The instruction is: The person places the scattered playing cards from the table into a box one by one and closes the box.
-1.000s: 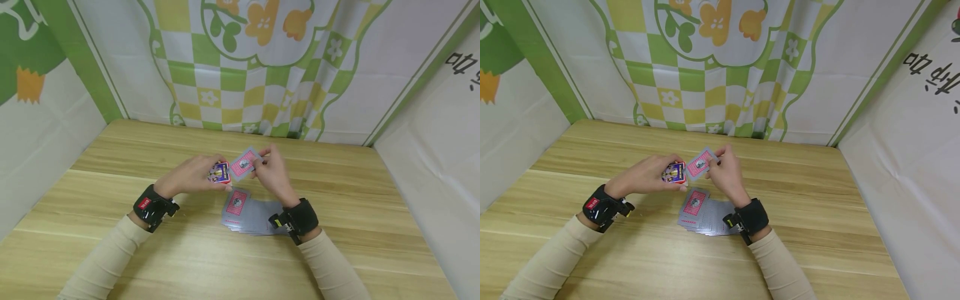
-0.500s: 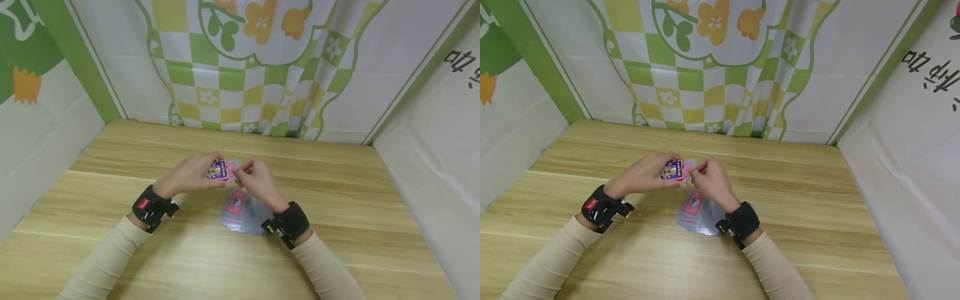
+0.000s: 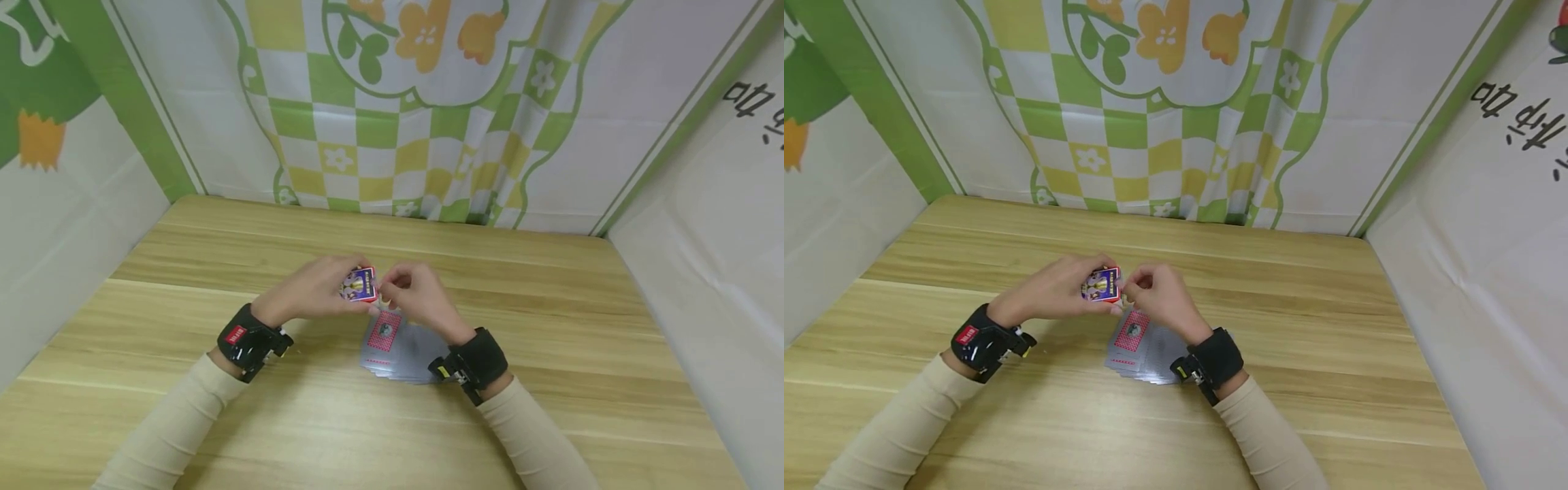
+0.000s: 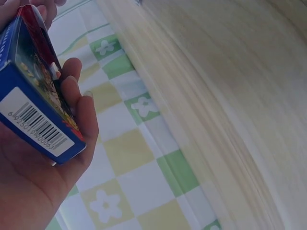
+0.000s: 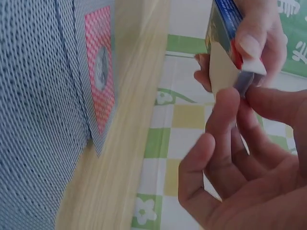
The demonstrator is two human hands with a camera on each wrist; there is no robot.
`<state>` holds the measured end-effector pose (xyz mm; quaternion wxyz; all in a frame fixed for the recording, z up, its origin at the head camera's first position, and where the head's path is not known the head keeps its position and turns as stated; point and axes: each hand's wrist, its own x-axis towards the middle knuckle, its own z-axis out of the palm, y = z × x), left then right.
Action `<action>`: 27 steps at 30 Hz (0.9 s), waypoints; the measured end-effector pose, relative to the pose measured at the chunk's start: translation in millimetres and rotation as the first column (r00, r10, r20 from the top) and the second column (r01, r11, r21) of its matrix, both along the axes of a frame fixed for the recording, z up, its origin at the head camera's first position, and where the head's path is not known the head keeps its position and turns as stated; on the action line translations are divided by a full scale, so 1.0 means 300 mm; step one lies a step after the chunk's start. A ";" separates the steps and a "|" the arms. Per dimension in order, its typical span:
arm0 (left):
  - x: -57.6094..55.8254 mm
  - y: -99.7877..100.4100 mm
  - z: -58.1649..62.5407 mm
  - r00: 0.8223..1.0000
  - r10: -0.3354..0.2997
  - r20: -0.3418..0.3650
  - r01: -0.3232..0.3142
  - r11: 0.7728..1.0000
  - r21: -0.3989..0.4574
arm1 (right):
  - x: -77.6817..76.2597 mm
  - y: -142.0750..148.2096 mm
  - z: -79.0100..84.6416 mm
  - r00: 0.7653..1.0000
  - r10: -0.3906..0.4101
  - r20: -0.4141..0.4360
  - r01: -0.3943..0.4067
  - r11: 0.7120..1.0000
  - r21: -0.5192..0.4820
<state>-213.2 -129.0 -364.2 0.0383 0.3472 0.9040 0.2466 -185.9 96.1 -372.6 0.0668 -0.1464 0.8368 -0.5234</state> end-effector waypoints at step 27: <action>0.000 -0.011 0.002 1.000 0.007 0.014 -0.007 1.000 -0.028 | 0.006 0.011 -0.054 0.979 0.201 -0.032 -0.113 0.669 0.735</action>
